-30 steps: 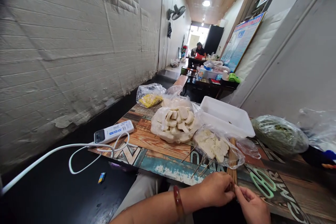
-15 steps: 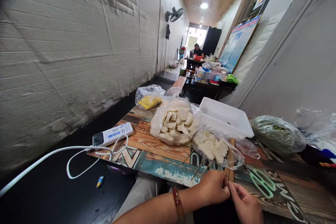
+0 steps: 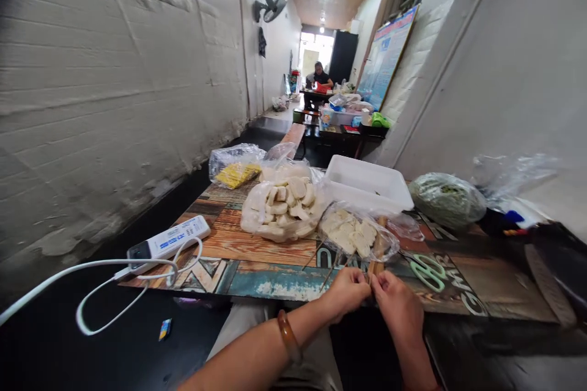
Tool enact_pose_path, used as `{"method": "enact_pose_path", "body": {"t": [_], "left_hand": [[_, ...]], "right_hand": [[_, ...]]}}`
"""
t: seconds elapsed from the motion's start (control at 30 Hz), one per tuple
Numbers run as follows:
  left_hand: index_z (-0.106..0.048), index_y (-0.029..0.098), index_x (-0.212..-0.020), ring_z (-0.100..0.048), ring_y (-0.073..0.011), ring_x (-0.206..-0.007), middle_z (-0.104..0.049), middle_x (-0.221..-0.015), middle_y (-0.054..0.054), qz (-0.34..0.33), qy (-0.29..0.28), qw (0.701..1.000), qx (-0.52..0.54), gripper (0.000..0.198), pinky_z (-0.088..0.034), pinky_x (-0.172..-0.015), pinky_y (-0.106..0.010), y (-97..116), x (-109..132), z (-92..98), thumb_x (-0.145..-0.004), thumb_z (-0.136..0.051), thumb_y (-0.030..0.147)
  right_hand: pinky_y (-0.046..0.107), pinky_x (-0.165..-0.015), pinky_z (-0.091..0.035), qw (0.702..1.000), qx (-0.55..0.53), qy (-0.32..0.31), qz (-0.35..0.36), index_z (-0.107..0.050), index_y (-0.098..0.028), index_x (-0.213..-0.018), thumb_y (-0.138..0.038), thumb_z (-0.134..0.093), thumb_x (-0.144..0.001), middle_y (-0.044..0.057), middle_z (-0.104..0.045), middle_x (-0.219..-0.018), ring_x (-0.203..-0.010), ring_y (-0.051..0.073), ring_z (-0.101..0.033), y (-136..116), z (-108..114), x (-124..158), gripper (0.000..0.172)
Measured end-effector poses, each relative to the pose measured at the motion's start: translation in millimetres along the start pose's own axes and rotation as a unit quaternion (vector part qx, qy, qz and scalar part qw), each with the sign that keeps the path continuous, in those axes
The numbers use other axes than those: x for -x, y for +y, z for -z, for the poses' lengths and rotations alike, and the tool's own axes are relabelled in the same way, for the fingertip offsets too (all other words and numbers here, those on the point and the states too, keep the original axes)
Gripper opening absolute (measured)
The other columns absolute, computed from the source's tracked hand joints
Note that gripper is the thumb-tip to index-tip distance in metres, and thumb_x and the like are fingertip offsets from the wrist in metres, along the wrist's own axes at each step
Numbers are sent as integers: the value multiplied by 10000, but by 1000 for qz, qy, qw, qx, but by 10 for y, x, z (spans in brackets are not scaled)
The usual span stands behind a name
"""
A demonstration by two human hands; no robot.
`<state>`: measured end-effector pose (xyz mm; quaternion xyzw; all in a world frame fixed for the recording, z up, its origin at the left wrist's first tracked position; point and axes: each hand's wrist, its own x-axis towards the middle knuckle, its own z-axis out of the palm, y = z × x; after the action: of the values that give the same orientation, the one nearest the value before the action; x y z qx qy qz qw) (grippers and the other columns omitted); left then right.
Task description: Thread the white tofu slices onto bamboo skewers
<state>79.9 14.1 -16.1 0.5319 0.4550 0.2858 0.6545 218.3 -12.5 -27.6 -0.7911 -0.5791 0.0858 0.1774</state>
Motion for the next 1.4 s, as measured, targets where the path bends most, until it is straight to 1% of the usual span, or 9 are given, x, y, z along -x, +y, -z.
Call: {"method": "enact_pose_path", "body": {"t": [0.1,0.23,0.47,0.7,0.83,0.93,1.0,1.13,1.4], "left_hand": [[-555,167,-684,-379,-118,-595,-457,-596,40,-54,34,994,-86,100,-269,-567,-239,-11,-51,66,-751,-591,233],[-648,150,-723,-424,-130,-616,-512,-605,29,-95,13,982,-160,175,-300,-591,-245,3,-121,124,-751,-635,323],[-574,147,-544,-368,-98,-483,-411,-445,57,-40,-18,986,-159,190,-277,-510,-235,34,-195,93,-734,-574,160],[-420,199,-479,-276,-68,-304,-336,-341,78,30,-89,992,-79,258,-186,-379,-216,18,97,104,-709,-532,166],[-425,193,-465,-280,-55,-283,-371,-334,74,53,-137,989,-31,239,-184,-354,-204,-54,353,196,-674,-533,154],[-439,199,-517,-270,-49,-280,-377,-340,91,59,-134,989,3,189,-184,-351,-195,-103,475,278,-678,-538,191],[-437,204,-539,-255,-48,-275,-369,-334,99,60,-123,990,18,174,-168,-350,-194,-120,495,302,-686,-529,214],[-438,202,-535,-256,-47,-278,-369,-332,95,57,-116,991,38,163,-155,-356,-199,-125,455,255,-673,-523,211],[-450,203,-541,-252,-41,-274,-366,-331,102,56,-114,990,64,207,-147,-357,-204,-146,476,206,-653,-575,324]], "right_hand": [[277,-539,-328,1000,7,3,-4,-619,-258,-695,-522,-451,-876,40,-704,-673,-615,208,-620,-18,-24,-21,361],[271,-522,-314,1000,13,-2,-8,-622,-265,-718,-508,-442,-888,13,-684,-640,-615,208,-617,-7,-23,23,347],[281,-524,-306,999,33,-7,6,-591,-255,-707,-472,-438,-892,28,-686,-670,-593,206,-609,39,-66,22,325],[274,-503,-257,998,53,17,-6,-530,-255,-632,-506,-450,-887,18,-636,-591,-549,191,-563,-6,-53,-46,366],[278,-500,-234,997,63,44,-12,-484,-252,-609,-461,-457,-882,4,-598,-559,-504,173,-507,-4,-38,-74,345],[277,-513,-253,996,65,59,-11,-482,-251,-630,-425,-468,-882,-9,-575,-553,-519,170,-513,4,-49,-94,307],[274,-539,-293,996,64,68,-6,-501,-245,-664,-403,-476,-888,-10,-588,-597,-567,169,-547,2,-66,-112,275],[277,-662,-409,994,62,92,4,-566,-204,-797,-390,-529,-900,39,-643,-850,-773,175,-608,7,-100,-155,216],[403,-812,-550,995,56,82,-3,-610,-164,-1163,-332,-608,-938,66,-648,-1141,-947,198,-655,164,-172,-339,281]]}}
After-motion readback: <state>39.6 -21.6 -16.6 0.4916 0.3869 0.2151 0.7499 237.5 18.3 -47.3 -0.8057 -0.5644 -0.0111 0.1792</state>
